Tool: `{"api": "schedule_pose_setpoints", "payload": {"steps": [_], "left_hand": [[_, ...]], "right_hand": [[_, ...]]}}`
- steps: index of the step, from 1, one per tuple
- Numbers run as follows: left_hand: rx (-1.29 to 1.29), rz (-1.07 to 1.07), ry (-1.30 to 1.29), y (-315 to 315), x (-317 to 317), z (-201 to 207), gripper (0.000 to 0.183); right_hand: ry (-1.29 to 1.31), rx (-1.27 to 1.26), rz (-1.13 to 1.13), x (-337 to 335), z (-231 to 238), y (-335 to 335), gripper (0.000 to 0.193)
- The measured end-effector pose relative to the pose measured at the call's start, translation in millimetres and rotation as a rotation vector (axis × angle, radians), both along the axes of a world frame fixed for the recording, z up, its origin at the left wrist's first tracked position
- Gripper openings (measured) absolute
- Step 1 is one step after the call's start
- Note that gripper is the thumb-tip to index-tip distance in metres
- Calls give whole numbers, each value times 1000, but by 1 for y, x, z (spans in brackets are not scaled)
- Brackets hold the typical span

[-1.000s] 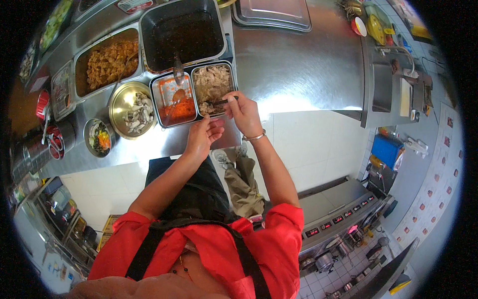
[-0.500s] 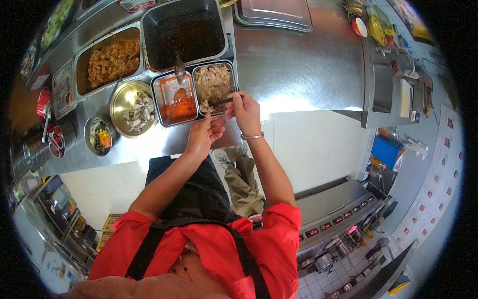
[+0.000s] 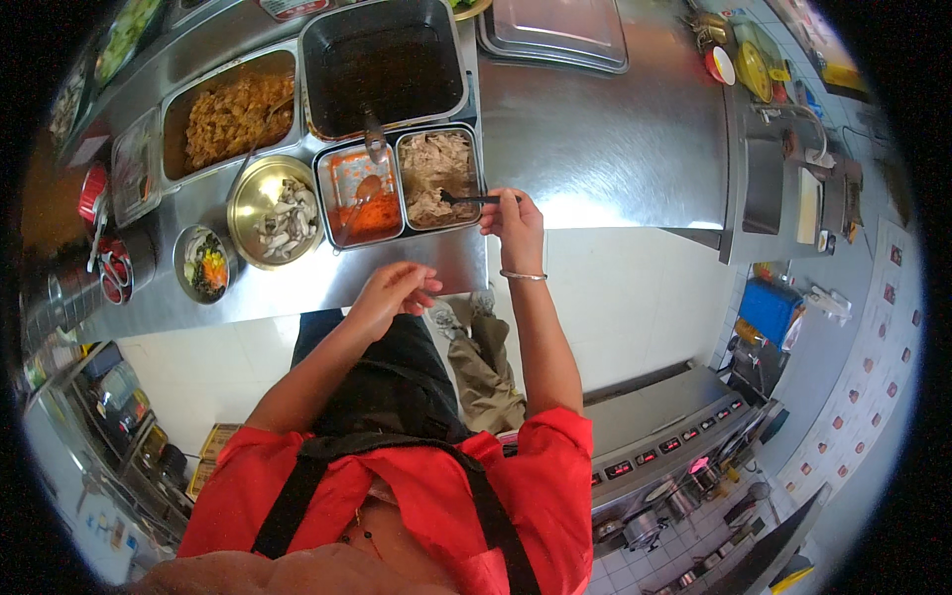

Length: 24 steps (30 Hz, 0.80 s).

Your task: The person assembles a bowl of bibimbap by adding various ingredients including rice, vegetables, meat, and sauce from stainless steel containers. They then place the completed bowl into a cabinet and cover a tray of fried eggs.

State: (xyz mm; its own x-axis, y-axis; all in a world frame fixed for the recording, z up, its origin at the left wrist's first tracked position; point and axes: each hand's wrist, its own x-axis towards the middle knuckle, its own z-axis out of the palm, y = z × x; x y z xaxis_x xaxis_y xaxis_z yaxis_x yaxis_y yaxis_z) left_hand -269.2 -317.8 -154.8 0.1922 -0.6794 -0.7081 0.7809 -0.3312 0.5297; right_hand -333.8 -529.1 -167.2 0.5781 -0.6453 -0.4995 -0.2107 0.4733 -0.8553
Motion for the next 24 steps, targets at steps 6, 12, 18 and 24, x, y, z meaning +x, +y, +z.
{"api": "schedule_pose_setpoints", "payload": {"steps": [6, 12, 18, 24], "left_hand": [[34, -50, -91, 65, 4, 18, 31], [135, 146, -174, 160, 14, 44, 26], [247, 611, -309, 254, 29, 41, 24], [475, 828, -734, 301, 73, 19, 18]], "right_hand": [[-34, -41, 3, 16, 40, 27, 22], [-145, 37, 154, 69, 69, 109, 21], [-168, 156, 324, 129, 53, 230, 24], [-265, 19, 452, 172, 28, 299, 23]]}}
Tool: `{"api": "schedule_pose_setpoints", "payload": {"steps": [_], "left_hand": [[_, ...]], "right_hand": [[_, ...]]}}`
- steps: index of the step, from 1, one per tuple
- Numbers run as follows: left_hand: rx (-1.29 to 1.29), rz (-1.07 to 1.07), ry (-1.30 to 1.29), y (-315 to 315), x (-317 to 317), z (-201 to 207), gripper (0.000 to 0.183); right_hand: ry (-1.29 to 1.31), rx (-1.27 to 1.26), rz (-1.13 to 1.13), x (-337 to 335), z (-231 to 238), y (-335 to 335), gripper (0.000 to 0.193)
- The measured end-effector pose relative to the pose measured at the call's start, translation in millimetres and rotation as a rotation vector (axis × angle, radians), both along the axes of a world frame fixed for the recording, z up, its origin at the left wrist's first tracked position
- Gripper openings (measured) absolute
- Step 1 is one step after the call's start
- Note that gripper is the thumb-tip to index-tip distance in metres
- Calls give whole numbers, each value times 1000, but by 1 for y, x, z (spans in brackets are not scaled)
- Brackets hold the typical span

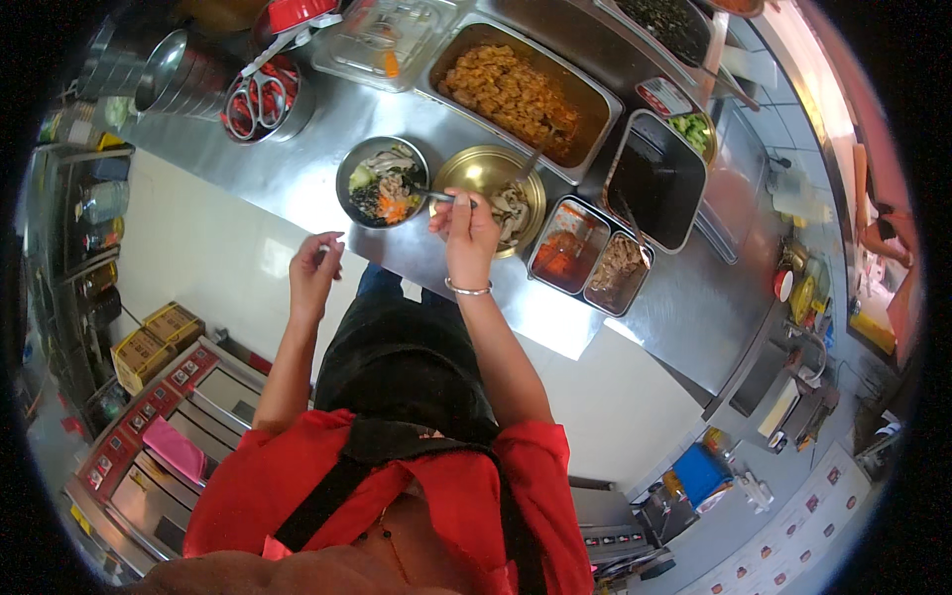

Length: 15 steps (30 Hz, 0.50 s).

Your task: The person assembles a bowl of bibimbap by adding various ingredients including rice, vegetables, meat, and sauce from stainless steel containers. They then place the completed bowl into a cabinet and cover a tray of fried eggs.

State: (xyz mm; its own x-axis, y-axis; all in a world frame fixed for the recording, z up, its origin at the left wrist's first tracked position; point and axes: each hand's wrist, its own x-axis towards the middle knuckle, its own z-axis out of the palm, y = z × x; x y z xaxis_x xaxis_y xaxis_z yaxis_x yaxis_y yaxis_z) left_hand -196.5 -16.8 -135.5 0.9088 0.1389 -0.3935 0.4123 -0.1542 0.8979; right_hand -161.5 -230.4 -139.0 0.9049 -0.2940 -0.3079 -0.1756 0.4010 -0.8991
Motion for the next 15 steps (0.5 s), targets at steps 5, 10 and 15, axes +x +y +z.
{"api": "schedule_pose_setpoints", "payload": {"steps": [5, 10, 15], "left_hand": [[247, 24, -224, 4, 45, -10, 19], [272, -10, -335, -3, 66, -11, 19], [295, -20, -335, -8, 71, -16, 18]], "right_hand": [[-136, -451, 170, 12, -6, 19, 21], [-290, -751, 266, 12, -3, 20, 15], [-367, -866, 303, 14, 1, 20, 14]]}}
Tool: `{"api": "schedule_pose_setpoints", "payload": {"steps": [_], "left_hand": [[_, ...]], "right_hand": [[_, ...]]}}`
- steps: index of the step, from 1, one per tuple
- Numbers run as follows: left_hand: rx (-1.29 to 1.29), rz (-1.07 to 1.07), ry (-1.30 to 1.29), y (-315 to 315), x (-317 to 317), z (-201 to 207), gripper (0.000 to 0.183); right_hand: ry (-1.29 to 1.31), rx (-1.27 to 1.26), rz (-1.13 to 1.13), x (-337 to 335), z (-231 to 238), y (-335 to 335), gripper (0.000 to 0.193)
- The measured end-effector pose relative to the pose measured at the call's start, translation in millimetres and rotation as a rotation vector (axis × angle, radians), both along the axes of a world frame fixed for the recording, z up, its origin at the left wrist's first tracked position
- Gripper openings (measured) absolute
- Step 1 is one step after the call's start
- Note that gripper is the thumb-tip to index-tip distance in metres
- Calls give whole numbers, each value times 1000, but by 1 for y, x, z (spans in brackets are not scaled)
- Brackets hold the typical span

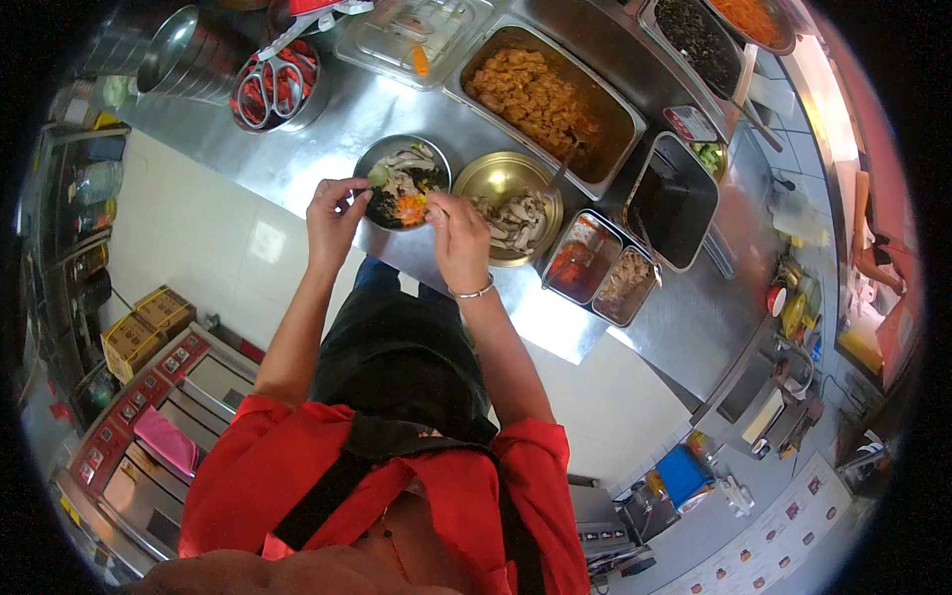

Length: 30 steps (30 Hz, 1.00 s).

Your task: The person assembles a bowl of bibimbap by adding various ingredients including rice, vegetables, meat, and sauce from stainless steel containers. They then place the completed bowl into a cabinet and cover a tray of fried eggs.

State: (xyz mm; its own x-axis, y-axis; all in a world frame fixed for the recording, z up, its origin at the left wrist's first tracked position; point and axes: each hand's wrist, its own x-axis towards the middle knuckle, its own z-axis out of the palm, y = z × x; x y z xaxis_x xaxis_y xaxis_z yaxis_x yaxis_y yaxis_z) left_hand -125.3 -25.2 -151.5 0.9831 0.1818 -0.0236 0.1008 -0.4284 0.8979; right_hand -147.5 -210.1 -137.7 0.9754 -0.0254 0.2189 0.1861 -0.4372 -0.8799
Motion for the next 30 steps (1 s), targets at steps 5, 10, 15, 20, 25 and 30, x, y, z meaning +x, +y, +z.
{"api": "schedule_pose_setpoints", "payload": {"steps": [5, 10, 15, 20, 25, 30], "left_hand": [[49, -36, -23, -15, 7, 9, 19], [195, -79, -88, -22, 14, 1, 17], [219, -61, -32, -21, 11, 1, 16], [155, -15, -9, -19, 9, 0, 17], [186, -105, -65, -27, 11, 10, 21], [259, -178, -162, -33, 11, 11, 26]], "right_hand": [[-10, -12, -2, 1, -4, -1, 14], [-25, -34, 4, 2, -5, -3, 15], [34, 92, -83, 4, -1, -2, 13], [94, 116, -95, 4, -1, -2, 15], [89, 119, -111, 7, 2, 0, 16], [71, 189, -162, 10, -1, 1, 16]]}}
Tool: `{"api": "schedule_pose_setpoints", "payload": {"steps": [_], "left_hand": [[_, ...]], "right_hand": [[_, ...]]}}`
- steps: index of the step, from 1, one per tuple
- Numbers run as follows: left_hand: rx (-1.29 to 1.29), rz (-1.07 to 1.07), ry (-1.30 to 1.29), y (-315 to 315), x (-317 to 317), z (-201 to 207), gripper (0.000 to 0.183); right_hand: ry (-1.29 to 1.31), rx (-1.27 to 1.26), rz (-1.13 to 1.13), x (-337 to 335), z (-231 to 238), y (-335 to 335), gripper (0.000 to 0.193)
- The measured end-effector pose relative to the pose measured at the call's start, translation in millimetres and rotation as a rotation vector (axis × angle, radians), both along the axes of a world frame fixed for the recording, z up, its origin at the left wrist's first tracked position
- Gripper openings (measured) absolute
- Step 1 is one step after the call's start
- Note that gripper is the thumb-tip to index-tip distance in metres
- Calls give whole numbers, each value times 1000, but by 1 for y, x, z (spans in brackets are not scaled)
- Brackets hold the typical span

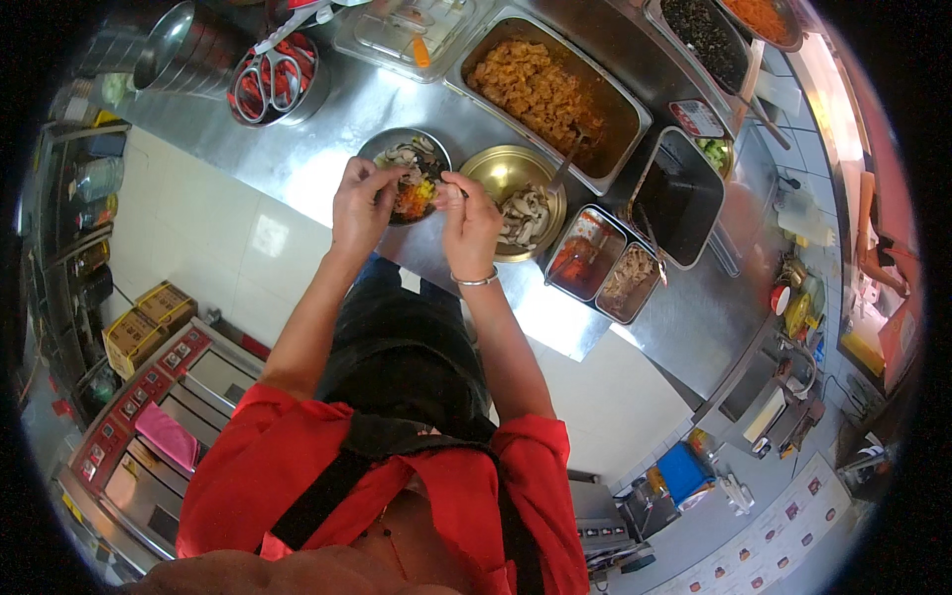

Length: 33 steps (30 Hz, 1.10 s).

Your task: The person assembles a bowl of bibimbap by adding various ingredients including rice, vegetables, meat, and sauce from stainless steel containers. They then place the completed bowl into a cabinet and cover a tray of fried eggs.

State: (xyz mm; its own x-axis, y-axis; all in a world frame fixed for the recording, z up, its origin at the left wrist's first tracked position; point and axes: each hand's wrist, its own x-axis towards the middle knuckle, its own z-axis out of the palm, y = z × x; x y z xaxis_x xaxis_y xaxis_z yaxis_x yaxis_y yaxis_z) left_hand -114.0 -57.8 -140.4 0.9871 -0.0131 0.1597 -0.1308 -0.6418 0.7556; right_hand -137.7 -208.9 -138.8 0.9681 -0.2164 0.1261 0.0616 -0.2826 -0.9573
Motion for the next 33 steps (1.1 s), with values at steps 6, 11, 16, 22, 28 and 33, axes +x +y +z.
{"api": "schedule_pose_setpoints", "payload": {"steps": [6, 11, 16, 22, 28, 33], "left_hand": [[-257, 308, 151, 34, -15, -10, 26], [-697, 282, 574, 61, -40, -36, 46], [-882, 311, 582, 48, -52, -34, 50], [-185, 130, 26, 13, -25, 18, 30], [135, -15, -164, -2, -4, 6, 38], [140, -21, -186, -3, -7, 3, 38]], "right_hand": [[122, 316, -131, -3, -2, -8, 18], [95, 101, -64, -11, -1, -14, 16], [-11, -64, 38, -20, 12, -14, 14], [-55, -115, 97, -23, 9, -6, 14], [-24, -113, 80, -24, 13, -3, 14], [-25, -93, 56, -25, 11, -3, 14]]}}
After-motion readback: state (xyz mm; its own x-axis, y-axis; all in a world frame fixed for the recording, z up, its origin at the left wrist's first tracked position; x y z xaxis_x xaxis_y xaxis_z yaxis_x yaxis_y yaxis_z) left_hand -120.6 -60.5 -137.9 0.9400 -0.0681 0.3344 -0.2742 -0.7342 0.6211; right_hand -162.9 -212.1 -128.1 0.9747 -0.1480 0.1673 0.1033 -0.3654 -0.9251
